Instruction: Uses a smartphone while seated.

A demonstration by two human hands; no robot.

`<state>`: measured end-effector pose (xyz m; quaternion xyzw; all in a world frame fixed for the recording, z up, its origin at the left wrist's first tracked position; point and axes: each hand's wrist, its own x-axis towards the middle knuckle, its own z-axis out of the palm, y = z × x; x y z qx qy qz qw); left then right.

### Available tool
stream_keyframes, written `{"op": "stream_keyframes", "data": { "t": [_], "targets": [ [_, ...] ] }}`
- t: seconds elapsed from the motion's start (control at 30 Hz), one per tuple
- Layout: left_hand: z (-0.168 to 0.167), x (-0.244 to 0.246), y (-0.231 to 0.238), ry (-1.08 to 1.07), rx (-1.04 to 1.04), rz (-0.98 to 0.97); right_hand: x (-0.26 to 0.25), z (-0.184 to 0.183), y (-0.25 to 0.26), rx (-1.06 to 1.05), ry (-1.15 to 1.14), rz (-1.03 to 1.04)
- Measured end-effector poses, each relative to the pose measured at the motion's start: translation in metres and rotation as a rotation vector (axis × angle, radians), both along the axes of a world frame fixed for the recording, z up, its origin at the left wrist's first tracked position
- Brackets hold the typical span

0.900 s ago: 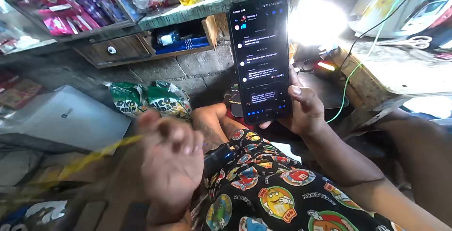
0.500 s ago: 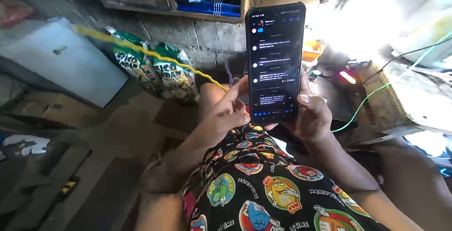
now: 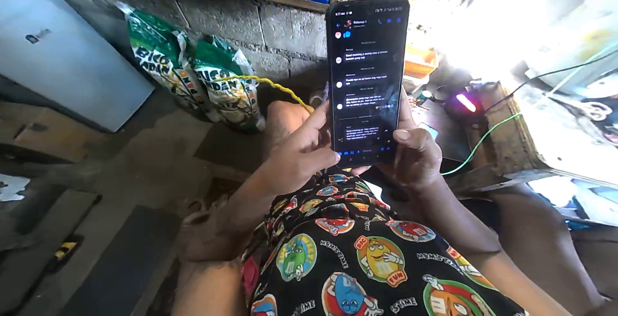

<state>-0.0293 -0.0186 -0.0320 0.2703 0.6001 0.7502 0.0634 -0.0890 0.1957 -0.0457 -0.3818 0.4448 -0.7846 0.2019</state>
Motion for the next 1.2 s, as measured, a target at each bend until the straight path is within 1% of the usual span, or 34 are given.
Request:
{"op": "stream_keyframes", "data": {
  "t": [0.1, 0.17, 0.2, 0.23, 0.3, 0.33, 0.37, 0.4, 0.47, 0.5, 0.57, 0.63, 0.67, 0.77, 0.93, 1.1, 1.2],
  "targets": [
    [0.000, -0.002, -0.007, 0.068, -0.080, 0.027, 0.002, 0.000, 0.001, 0.018, 0.012, -0.047],
    [0.004, -0.012, -0.016, 0.133, -0.114, 0.131, 0.001, -0.001, 0.004, 0.011, 0.020, -0.063],
    [0.004, -0.019, -0.022, 0.114, -0.122, 0.213, 0.000, -0.001, 0.007, 0.014, 0.022, -0.078],
    [0.003, -0.028, -0.029, 0.049, -0.115, 0.314, -0.001, 0.000, 0.010, 0.013, 0.022, -0.096],
    [-0.015, -0.055, -0.052, -0.107, -0.200, 0.546, -0.004, 0.001, 0.016, -0.005, 0.014, -0.146],
    [-0.035, -0.069, -0.068, -0.181, -0.289, 0.656, -0.006, 0.001, 0.019, -0.009, 0.022, -0.166],
    [-0.063, -0.079, -0.085, -0.264, -0.396, 0.741, -0.008, 0.002, 0.021, -0.013, 0.025, -0.175],
    [-0.099, -0.088, -0.104, -0.346, -0.487, 0.797, -0.009, 0.003, 0.022, -0.017, 0.027, -0.188],
    [-0.171, -0.092, -0.131, -0.525, -0.606, 0.817, -0.010, 0.005, 0.024, -0.027, 0.010, -0.221],
    [-0.196, -0.087, -0.133, -0.634, -0.618, 0.791, -0.011, 0.006, 0.024, -0.027, 0.000, -0.239],
    [-0.224, -0.072, -0.118, -0.798, -0.566, 0.757, -0.011, 0.007, 0.026, -0.023, -0.006, -0.252],
    [-0.227, -0.068, -0.103, -0.860, -0.460, 0.748, -0.010, 0.008, 0.027, -0.018, -0.027, -0.260],
    [-0.225, -0.071, -0.102, -0.882, -0.456, 0.740, -0.010, 0.008, 0.028, -0.022, -0.030, -0.265],
    [-0.211, -0.072, -0.110, -0.934, -0.547, 0.702, -0.009, 0.005, 0.028, -0.036, -0.021, -0.258],
    [-0.192, -0.074, -0.102, -0.935, -0.669, 0.743, -0.010, 0.006, 0.029, -0.059, -0.027, -0.257],
    [-0.208, -0.067, -0.107, -0.920, -0.597, 0.741, -0.007, 0.006, 0.028, -0.085, -0.022, -0.280],
    [-0.214, -0.061, -0.109, -0.891, -0.619, 0.747, -0.004, 0.004, 0.029, -0.076, -0.029, -0.307]
  ]
}}
